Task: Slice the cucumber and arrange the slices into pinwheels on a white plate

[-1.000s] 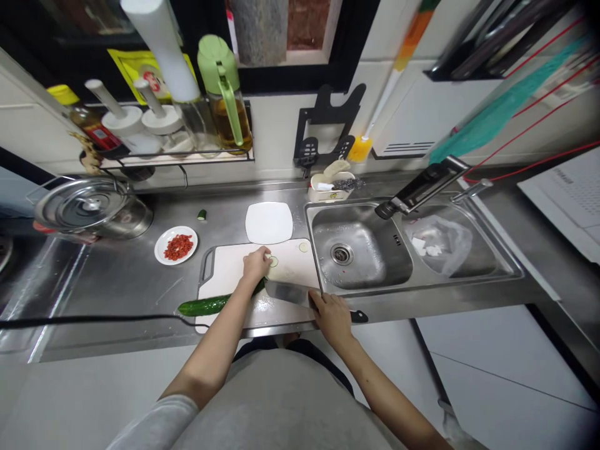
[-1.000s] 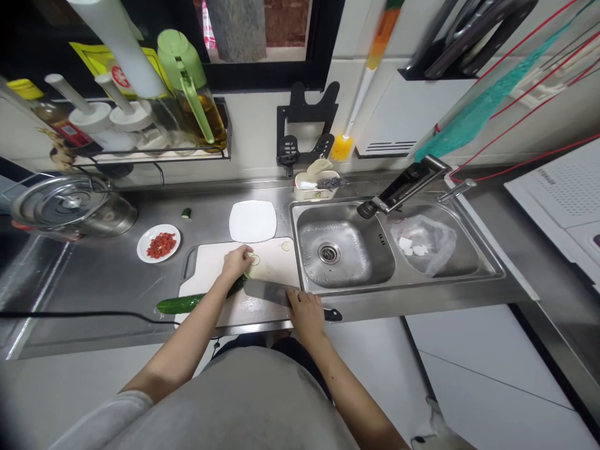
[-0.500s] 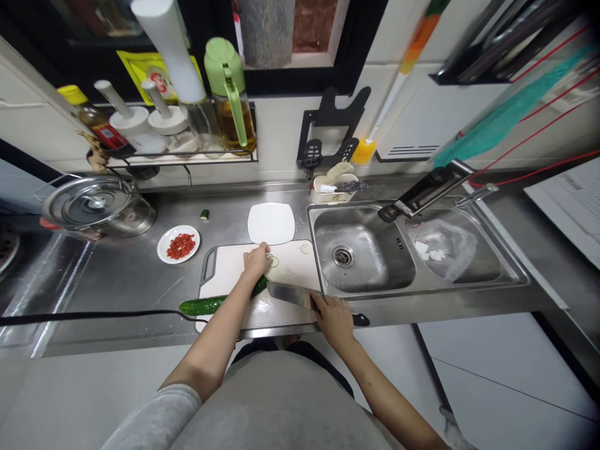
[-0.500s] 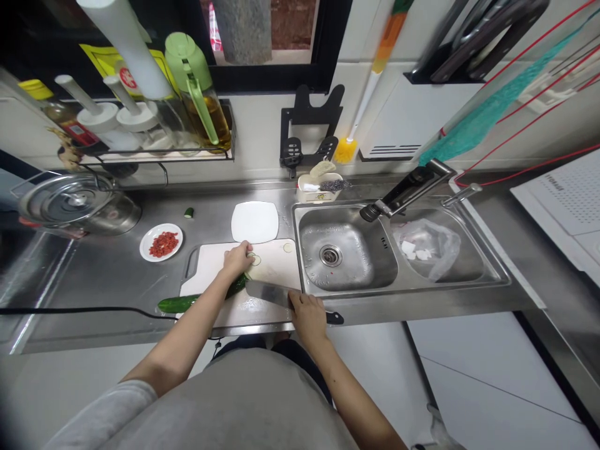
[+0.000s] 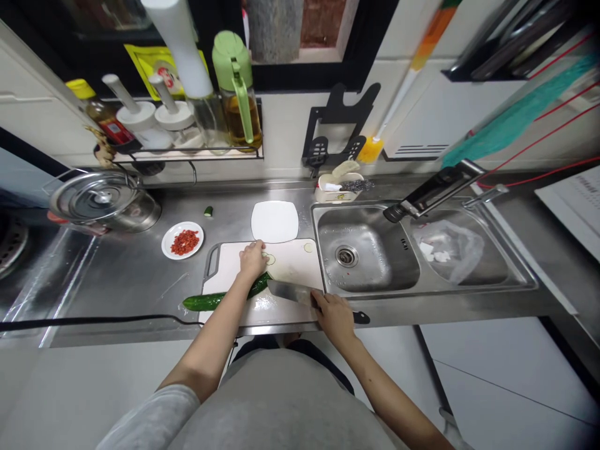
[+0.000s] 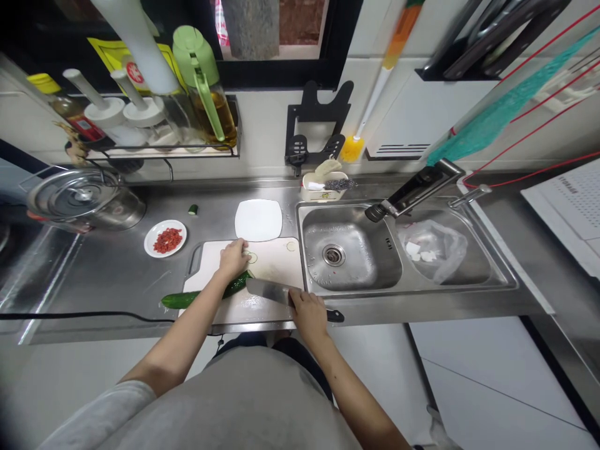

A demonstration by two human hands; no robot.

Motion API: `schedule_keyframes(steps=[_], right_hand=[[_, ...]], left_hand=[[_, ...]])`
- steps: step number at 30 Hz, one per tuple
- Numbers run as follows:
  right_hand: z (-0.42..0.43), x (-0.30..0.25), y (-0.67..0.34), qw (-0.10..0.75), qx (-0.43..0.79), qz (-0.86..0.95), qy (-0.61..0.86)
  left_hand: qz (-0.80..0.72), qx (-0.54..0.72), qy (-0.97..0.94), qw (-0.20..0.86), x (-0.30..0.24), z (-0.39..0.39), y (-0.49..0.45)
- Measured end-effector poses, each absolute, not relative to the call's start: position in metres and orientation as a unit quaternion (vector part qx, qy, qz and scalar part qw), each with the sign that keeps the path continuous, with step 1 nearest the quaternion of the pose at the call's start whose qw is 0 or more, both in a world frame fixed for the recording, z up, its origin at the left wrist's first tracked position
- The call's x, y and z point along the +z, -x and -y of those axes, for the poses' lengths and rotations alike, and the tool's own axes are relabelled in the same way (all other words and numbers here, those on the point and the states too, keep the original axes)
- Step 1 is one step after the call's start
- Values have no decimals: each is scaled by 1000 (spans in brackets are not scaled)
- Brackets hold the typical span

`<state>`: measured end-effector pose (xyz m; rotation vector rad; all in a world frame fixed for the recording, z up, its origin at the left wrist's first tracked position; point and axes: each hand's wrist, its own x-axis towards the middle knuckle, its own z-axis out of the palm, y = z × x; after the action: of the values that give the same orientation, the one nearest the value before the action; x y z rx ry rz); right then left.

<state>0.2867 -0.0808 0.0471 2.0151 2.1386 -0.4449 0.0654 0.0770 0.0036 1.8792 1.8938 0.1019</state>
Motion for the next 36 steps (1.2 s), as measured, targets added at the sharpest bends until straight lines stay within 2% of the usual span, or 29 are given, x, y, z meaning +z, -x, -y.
schedule_keyframes(steps=[4, 9, 13, 16, 20, 27, 36], right_hand=[[80, 48, -285, 74, -167, -702, -689], [79, 45, -280, 26, -236, -663, -709], [71, 47, -271, 71, -286, -644, -706], [65, 52, -262, 92, -301, -654, -689], [58, 63, -248, 122, -287, -679, -665], [55, 73, -230, 174, -247, -731, -612], [64, 60, -223, 156, -233, -741, -610]], left_hand=[[-677, 38, -712, 184, 1, -74, -67], [-682, 65, -698, 209, 2, -70, -61], [-691, 180, -665, 220, 3, -44, -47], [-633, 253, -704, 198, 2, -15, -35], [-544, 242, -784, 176, -3, 11, -24], [-476, 264, -829, 127, -16, 12, -25], [-462, 276, -837, 103, -20, 14, -24]])
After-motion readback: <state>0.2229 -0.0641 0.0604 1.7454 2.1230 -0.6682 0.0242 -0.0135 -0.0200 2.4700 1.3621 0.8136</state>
